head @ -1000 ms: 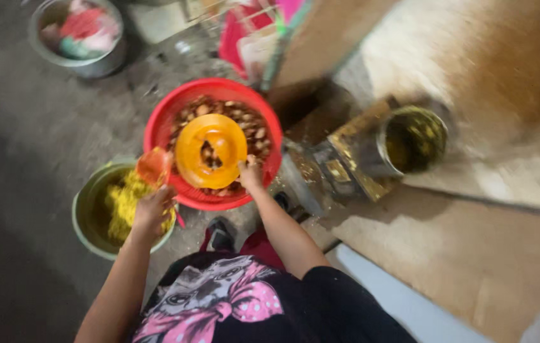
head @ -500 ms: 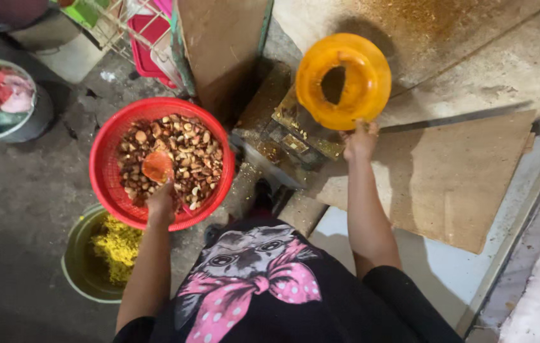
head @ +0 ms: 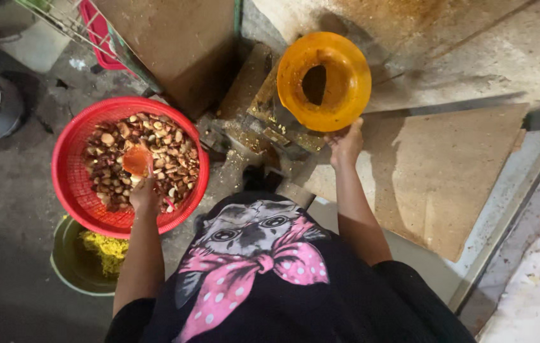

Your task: The person repeatedly scoops yellow cassava pulp from a metal bowl into a grinding machine using a red spatula, then scrapes the ground material back into the bowl. They also transfer brown cassava pieces from a red basket into a yellow bowl and feed them into the machine.

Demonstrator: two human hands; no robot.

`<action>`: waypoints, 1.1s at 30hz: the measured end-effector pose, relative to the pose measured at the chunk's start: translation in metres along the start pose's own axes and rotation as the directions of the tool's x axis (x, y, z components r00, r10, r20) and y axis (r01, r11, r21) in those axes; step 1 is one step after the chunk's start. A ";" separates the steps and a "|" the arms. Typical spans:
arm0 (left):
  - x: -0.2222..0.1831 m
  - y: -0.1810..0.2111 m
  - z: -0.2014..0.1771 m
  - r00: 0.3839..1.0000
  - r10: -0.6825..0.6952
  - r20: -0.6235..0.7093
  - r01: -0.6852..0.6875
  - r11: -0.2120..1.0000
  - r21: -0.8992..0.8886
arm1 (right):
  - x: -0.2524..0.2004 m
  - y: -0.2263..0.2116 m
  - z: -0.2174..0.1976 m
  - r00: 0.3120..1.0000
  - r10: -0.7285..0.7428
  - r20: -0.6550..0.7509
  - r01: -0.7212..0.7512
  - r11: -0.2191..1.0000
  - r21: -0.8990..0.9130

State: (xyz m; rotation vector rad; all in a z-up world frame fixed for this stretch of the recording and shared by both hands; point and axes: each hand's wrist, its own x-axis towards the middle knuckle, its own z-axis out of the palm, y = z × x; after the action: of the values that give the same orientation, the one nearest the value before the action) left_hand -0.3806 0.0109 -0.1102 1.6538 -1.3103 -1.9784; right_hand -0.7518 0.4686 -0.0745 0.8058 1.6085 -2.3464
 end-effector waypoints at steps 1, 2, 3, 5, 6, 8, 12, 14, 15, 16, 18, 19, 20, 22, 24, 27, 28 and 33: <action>0.003 -0.002 0.000 0.999 -0.009 -0.042 0.011 0.998 0.065 | 0.002 0.002 -0.005 0.998 0.044 -0.043 -0.042 0.998 0.035; 0.005 -0.004 -0.001 0.996 -0.015 -0.084 0.026 0.991 0.130 | 0.002 0.009 -0.009 0.993 0.115 -0.037 -0.114 0.993 0.024; 0.007 -0.005 -0.003 0.994 0.059 -0.092 -0.041 0.981 0.188 | 0.002 0.019 -0.013 0.978 0.207 -0.007 -0.207 0.978 -0.004; 0.011 -0.005 -0.011 0.974 0.208 -0.090 -0.172 0.937 0.305 | 0.000 0.048 -0.012 0.898 0.424 0.118 -0.404 0.900 -0.161; 0.014 -0.003 -0.016 0.947 0.297 -0.120 -0.212 0.861 0.463 | -0.003 0.066 -0.010 0.848 0.505 0.162 -0.444 0.843 -0.304; 0.021 0.002 -0.031 0.869 0.478 -0.124 -0.241 0.628 0.740 | -0.006 0.106 0.006 0.760 0.608 0.231 -0.384 0.707 -0.594; 0.053 0.007 -0.063 0.883 0.449 -0.139 -0.137 0.528 0.838 | 0.004 0.180 0.052 0.714 0.684 0.147 -0.599 0.706 -0.379; 0.070 0.003 -0.080 0.859 0.473 -0.196 -0.114 0.551 0.827 | 0.013 0.209 0.063 0.700 0.701 0.135 -0.675 0.712 -0.195; 0.074 0.001 -0.086 0.868 0.449 -0.212 -0.151 0.645 0.749 | 0.018 0.221 0.071 0.727 0.681 0.092 -0.670 0.732 -0.125; 0.077 -0.006 -0.087 0.876 0.426 -0.225 -0.185 0.729 0.659 | 0.023 0.228 0.076 0.761 0.647 0.051 -0.644 0.762 -0.068; 0.095 -0.010 -0.082 0.789 0.592 -0.164 -0.337 0.640 0.690 | 0.041 0.233 0.096 0.829 0.559 0.001 -0.559 0.829 0.004; 0.090 -0.016 -0.098 0.679 0.731 -0.071 -0.385 0.437 0.813 | 0.036 0.244 0.101 0.847 0.531 -0.016 -0.531 0.847 0.013; 0.085 -0.022 -0.113 0.693 0.718 -0.060 -0.382 0.436 0.815 | 0.029 0.253 0.107 0.865 0.501 -0.023 -0.501 0.865 0.018; 0.079 -0.030 -0.116 0.809 0.582 -0.079 -0.314 0.542 0.779 | 0.021 0.248 0.105 0.926 0.375 -0.043 -0.375 0.927 0.021; 0.075 -0.026 -0.124 0.902 0.425 -0.080 -0.195 0.563 0.803 | 0.001 0.245 0.115 0.974 0.226 -0.014 -0.226 0.974 0.021; 0.083 -0.009 -0.127 0.952 0.304 0.030 -0.113 0.259 0.959 | -0.050 0.249 0.153 0.970 0.039 0.240 -0.031 0.999 -0.037; 0.087 -0.005 -0.125 0.969 0.240 0.058 -0.092 0.131 0.987 | -0.073 0.257 0.163 0.936 0.041 0.351 -0.003 0.994 -0.107; 0.134 0.016 -0.092 0.839 0.543 0.033 -0.129 0.141 0.981 | -0.164 0.312 0.234 0.554 0.007 0.833 0.653 0.617 -0.440</action>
State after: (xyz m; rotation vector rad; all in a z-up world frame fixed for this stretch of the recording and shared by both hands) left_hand -0.3487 -0.1316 -0.1821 1.6162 -2.7369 -0.3195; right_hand -0.5544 0.1091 -0.1767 -0.7305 2.0470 -1.5000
